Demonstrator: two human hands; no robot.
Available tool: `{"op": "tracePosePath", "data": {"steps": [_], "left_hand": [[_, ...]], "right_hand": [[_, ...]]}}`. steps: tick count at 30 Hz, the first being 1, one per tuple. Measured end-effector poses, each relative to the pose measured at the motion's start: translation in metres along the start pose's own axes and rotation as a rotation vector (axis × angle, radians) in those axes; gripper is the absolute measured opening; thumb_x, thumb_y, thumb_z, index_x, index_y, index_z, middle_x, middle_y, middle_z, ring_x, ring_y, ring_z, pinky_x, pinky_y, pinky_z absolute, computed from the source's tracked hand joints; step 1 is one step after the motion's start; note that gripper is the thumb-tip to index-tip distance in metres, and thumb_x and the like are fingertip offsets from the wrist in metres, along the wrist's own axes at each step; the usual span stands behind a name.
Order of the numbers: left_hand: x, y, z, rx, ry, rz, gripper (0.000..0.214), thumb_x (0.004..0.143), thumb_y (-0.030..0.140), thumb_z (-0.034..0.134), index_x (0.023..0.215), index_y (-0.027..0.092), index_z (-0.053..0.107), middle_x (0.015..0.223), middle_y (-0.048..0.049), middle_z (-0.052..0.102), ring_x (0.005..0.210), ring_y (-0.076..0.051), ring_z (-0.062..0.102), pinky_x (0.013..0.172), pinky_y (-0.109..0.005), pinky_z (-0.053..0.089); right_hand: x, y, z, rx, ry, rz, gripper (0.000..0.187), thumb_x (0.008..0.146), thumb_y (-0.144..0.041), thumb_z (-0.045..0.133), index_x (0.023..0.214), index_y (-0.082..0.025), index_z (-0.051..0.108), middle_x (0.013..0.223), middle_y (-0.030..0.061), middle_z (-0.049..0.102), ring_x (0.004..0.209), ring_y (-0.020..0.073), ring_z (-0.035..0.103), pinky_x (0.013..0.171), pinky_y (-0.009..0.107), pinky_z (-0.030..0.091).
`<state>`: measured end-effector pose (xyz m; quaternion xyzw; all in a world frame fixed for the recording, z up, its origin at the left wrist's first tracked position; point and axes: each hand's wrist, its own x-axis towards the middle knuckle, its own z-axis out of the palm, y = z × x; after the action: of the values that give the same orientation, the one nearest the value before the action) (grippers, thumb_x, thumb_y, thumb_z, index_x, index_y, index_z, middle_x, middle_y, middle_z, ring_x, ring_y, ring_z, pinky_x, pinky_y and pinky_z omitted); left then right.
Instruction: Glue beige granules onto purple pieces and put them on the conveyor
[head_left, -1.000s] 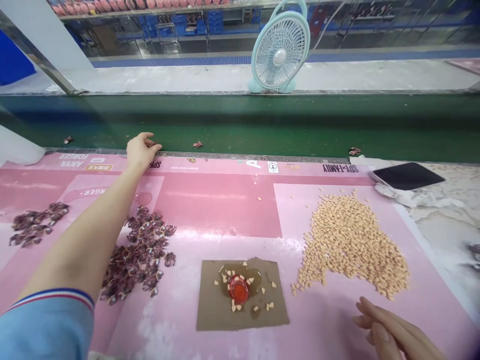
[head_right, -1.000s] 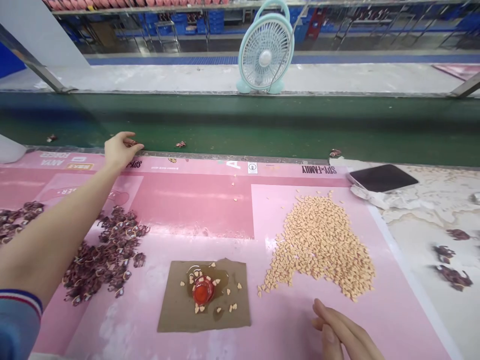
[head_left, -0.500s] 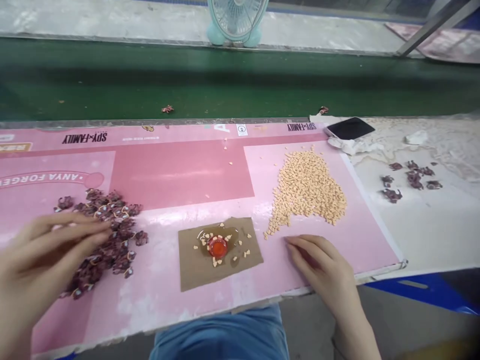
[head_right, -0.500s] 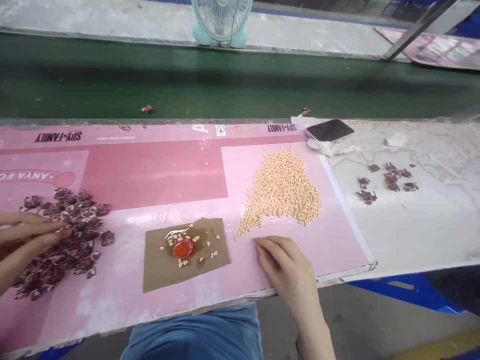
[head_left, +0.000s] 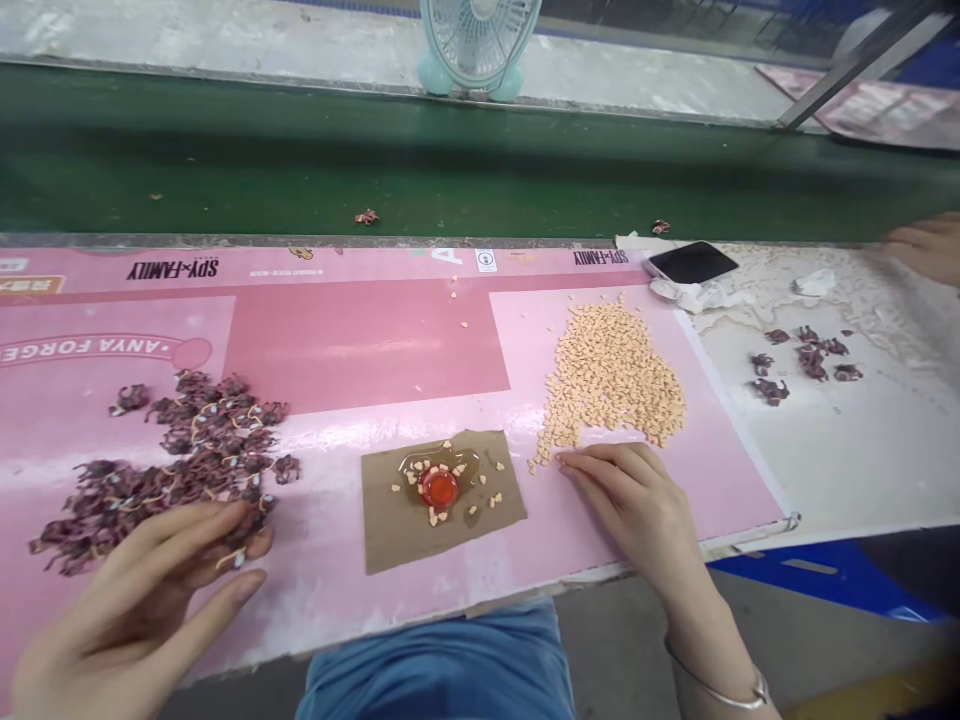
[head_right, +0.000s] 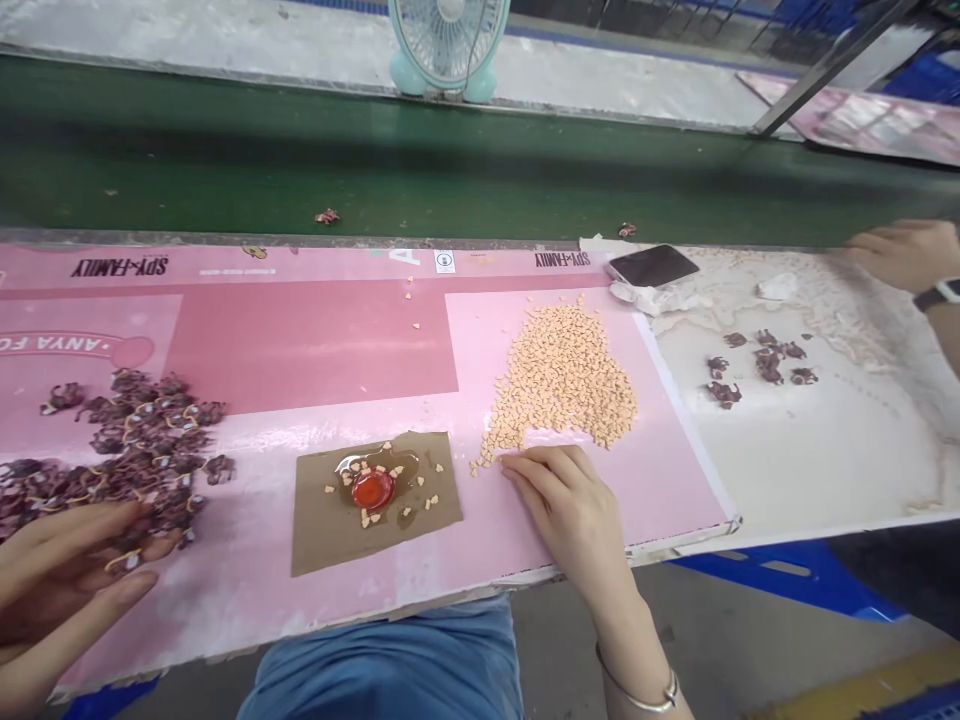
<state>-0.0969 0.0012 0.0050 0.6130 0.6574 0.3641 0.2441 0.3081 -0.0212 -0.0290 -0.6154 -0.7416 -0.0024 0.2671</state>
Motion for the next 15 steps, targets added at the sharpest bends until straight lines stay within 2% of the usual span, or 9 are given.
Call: {"op": "tracePosePath", "data": {"steps": [2, 4, 7, 9, 12, 15], "left_hand": [[-0.001, 0.004, 0.006, -0.042, 0.024, -0.134, 0.044, 0.066, 0.043, 0.077, 0.104, 0.065, 0.076, 0.114, 0.0159, 0.074, 0.077, -0.034, 0.079, 0.072, -0.049, 0.071], [-0.002, 0.003, 0.009, -0.055, 0.053, -0.209, 0.038, 0.063, 0.046, 0.077, 0.097, 0.064, 0.078, 0.108, 0.0148, 0.076, 0.078, -0.038, 0.078, 0.071, -0.054, 0.068], [-0.004, 0.004, 0.013, -0.039, 0.051, -0.207, 0.026, 0.067, 0.049, 0.074, 0.087, 0.064, 0.079, 0.085, 0.0089, 0.078, 0.081, -0.043, 0.074, 0.072, -0.063, 0.062], [-0.006, 0.008, 0.016, -0.041, 0.028, -0.136, 0.018, 0.07, 0.051, 0.073, 0.082, 0.061, 0.08, 0.08, 0.0044, 0.078, 0.082, -0.045, 0.073, 0.071, -0.065, 0.06], [-0.014, 0.019, 0.026, -0.097, 0.0, 0.013, 0.014, 0.074, 0.05, 0.073, 0.082, 0.056, 0.082, 0.082, 0.0007, 0.079, 0.076, -0.041, 0.074, 0.062, -0.058, 0.062], [-0.026, 0.036, 0.044, -0.265, -0.12, 0.047, 0.023, 0.081, 0.035, 0.074, 0.099, 0.049, 0.082, 0.075, -0.0008, 0.078, 0.062, -0.03, 0.074, 0.054, -0.041, 0.065]], "right_hand": [[-0.004, 0.001, -0.001, 0.012, -0.001, 0.011, 0.016, 0.103, -0.026, 0.06, 0.103, -0.025, 0.076, 0.092, 0.0034, 0.075, 0.085, 0.0194, 0.066, 0.078, 0.034, 0.055], [-0.006, 0.001, 0.001, 0.017, 0.001, 0.026, 0.015, 0.103, -0.026, 0.06, 0.103, -0.025, 0.075, 0.092, 0.0033, 0.075, 0.085, 0.0197, 0.066, 0.079, 0.035, 0.055], [-0.005, 0.003, 0.006, 0.013, 0.001, 0.049, 0.016, 0.103, -0.027, 0.059, 0.101, -0.026, 0.074, 0.093, 0.0032, 0.076, 0.086, 0.0201, 0.066, 0.079, 0.036, 0.054], [-0.002, 0.006, 0.009, 0.005, 0.002, 0.068, 0.017, 0.104, -0.029, 0.058, 0.099, -0.026, 0.074, 0.093, 0.0038, 0.075, 0.086, 0.0206, 0.066, 0.078, 0.036, 0.054], [0.003, 0.002, 0.009, 0.004, 0.032, 0.093, 0.019, 0.105, -0.029, 0.055, 0.097, -0.026, 0.072, 0.092, 0.0056, 0.073, 0.085, 0.0217, 0.066, 0.075, 0.036, 0.053], [0.01, -0.025, 0.004, 0.076, 0.075, 0.078, 0.019, 0.104, -0.024, 0.052, 0.096, -0.025, 0.069, 0.091, 0.0058, 0.071, 0.085, 0.0208, 0.066, 0.073, 0.034, 0.053]]}}
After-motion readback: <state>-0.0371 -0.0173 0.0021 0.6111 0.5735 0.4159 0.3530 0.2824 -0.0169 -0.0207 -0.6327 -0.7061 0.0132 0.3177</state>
